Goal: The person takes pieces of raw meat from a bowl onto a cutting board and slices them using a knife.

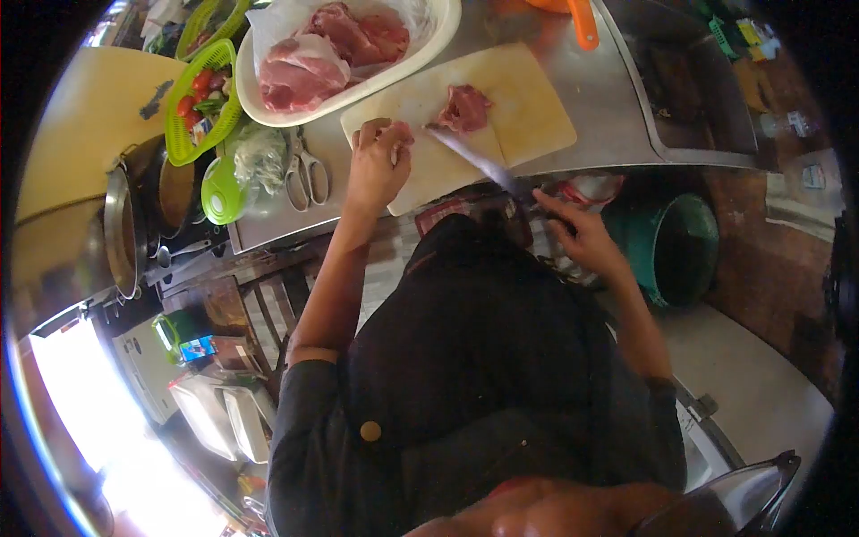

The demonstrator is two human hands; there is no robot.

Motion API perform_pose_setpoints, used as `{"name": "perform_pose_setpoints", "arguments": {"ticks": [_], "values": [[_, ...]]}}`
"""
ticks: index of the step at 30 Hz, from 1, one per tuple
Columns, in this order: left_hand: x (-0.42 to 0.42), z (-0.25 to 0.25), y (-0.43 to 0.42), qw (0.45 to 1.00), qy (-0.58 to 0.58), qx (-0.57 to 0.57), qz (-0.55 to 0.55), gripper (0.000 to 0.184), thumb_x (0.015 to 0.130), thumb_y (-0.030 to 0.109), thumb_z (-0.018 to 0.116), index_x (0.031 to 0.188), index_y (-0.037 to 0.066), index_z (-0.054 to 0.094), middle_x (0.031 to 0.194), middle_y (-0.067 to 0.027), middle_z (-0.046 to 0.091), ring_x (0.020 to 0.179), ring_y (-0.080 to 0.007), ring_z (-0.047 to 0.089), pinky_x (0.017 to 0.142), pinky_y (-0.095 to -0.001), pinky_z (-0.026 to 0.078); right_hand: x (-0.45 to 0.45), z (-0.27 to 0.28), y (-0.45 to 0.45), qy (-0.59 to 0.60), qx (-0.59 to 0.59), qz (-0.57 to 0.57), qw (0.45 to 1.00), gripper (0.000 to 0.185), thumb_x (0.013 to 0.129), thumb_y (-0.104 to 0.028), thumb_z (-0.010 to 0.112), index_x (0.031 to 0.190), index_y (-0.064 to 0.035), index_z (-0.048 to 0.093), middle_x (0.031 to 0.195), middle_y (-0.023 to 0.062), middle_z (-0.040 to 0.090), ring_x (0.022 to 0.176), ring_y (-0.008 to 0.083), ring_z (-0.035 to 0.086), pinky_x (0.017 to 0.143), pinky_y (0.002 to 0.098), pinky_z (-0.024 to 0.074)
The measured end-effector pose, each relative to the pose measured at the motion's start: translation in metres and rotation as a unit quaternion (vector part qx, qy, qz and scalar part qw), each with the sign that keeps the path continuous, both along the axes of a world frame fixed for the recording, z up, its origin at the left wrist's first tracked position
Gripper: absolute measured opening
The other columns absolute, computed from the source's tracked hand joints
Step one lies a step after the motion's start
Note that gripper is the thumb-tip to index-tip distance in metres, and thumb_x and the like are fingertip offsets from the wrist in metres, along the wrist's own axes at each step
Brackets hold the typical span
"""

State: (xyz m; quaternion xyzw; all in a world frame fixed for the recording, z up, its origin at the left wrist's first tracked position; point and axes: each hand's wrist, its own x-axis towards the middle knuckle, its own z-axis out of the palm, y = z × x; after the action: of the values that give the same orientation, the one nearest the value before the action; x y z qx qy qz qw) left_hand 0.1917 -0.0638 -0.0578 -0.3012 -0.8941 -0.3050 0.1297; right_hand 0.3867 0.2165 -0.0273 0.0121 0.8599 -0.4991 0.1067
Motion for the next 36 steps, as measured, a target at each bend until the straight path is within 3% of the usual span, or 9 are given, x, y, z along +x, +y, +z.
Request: {"name": "perform_pose_setpoints", "arguments": {"ticks": [7,10,12,16,22,24,26,31,36], "values": [[-0.009,-0.002,0.012,0.992,-0.068,-0.075,0.075,0.011,0.078,0.016,0.063,0.080,0.005,0.060,0.084,-0.0154,0.062,0.080,-0.0366,0.060,0.071,-0.0453,0.050,-0.009,-0.018,-0.001,-0.003,0.116,-0.028,0.993,0.052,0.085,0.000,0.056,0.134,-0.0171,0.051,0.100,0.0170,0.064,0.075,0.0249,0.057,0.074,0.0312,0.0467],[-0.017,-0.011,0.010,0.993,-0.093,-0.038,0.069,0.010,0.076,0.011,0.063,0.078,0.002,0.058,0.073,-0.0156,0.060,0.070,-0.0343,0.061,0.065,-0.0426,0.051,-0.005,-0.029,-0.002,0.039,0.130,-0.026,0.990,0.056,0.088,-0.010,0.055,0.138,-0.0311,0.043,0.080,0.0219,0.059,0.075,0.0366,0.060,0.071,0.0444,0.0473],[-0.017,-0.008,0.003,0.990,-0.129,0.026,0.056,0.011,0.076,0.010,0.064,0.076,0.001,0.058,0.070,-0.0171,0.060,0.064,-0.0350,0.061,0.061,-0.0412,0.051,-0.004,-0.014,-0.007,0.049,0.113,-0.028,0.992,0.055,0.089,-0.013,0.054,0.139,-0.0316,0.042,0.081,0.0224,0.059,0.076,0.0372,0.060,0.071,0.0449,0.0474],[-0.010,0.036,0.009,0.939,-0.316,0.071,0.118,0.012,0.077,0.010,0.069,0.076,0.002,0.060,0.063,-0.0096,0.060,0.056,-0.0145,0.060,0.053,-0.0321,0.048,-0.002,-0.005,-0.018,-0.017,0.135,-0.016,0.991,0.053,0.090,-0.015,0.053,0.139,-0.0309,0.042,0.083,0.0228,0.060,0.078,0.0376,0.061,0.071,0.0457,0.0473],[-0.069,0.078,0.020,0.982,-0.098,0.154,0.051,0.013,0.079,0.014,0.071,0.083,0.004,0.064,0.064,-0.0046,0.061,0.055,-0.0101,0.057,0.053,-0.0257,0.045,0.001,-0.030,-0.007,0.024,0.045,-0.060,0.997,0.055,0.086,-0.007,0.058,0.136,-0.0270,0.047,0.094,0.0215,0.064,0.088,0.0376,0.063,0.078,0.0405,0.0499],[-0.113,0.090,0.033,0.973,-0.001,0.224,-0.062,0.018,0.080,0.019,0.070,0.092,0.005,0.068,0.067,-0.0045,0.063,0.058,-0.0097,0.059,0.056,-0.0250,0.047,0.001,-0.025,-0.005,0.044,0.044,-0.065,0.996,0.054,0.085,-0.005,0.059,0.135,-0.0247,0.048,0.102,0.0216,0.064,0.093,0.0376,0.063,0.081,0.0390,0.0498],[-0.158,0.110,0.069,0.941,-0.271,0.205,0.015,0.026,0.082,0.025,0.068,0.100,0.006,0.069,0.073,-0.0052,0.066,0.069,-0.0101,0.064,0.062,-0.0256,0.049,-0.001,-0.019,-0.001,0.054,0.045,-0.068,0.995,0.053,0.085,-0.005,0.059,0.135,-0.0223,0.049,0.107,0.0217,0.063,0.096,0.0370,0.063,0.083,0.0378,0.0495],[-0.235,0.055,0.114,0.989,-0.119,0.090,0.015,0.030,0.081,0.027,0.064,0.105,0.009,0.068,0.088,-0.0137,0.070,0.086,-0.0255,0.068,0.074,-0.0337,0.053,0.004,-0.006,0.002,-0.001,0.045,-0.100,0.994,0.051,0.086,-0.005,0.059,0.134,-0.0185,0.050,0.112,0.0216,0.062,0.100,0.0344,0.063,0.085,0.0367,0.0486],[-0.275,0.018,0.093,0.972,-0.118,-0.166,-0.118,0.030,0.081,0.025,0.061,0.105,0.009,0.068,0.100,-0.0174,0.067,0.093,-0.0324,0.065,0.082,-0.0396,0.050,0.014,-0.018,0.016,0.045,0.010,-0.122,0.992,0.050,0.087,-0.004,0.058,0.134,-0.0179,0.050,0.116,0.0215,0.061,0.103,0.0319,0.063,0.087,0.0357,0.0482]]}}
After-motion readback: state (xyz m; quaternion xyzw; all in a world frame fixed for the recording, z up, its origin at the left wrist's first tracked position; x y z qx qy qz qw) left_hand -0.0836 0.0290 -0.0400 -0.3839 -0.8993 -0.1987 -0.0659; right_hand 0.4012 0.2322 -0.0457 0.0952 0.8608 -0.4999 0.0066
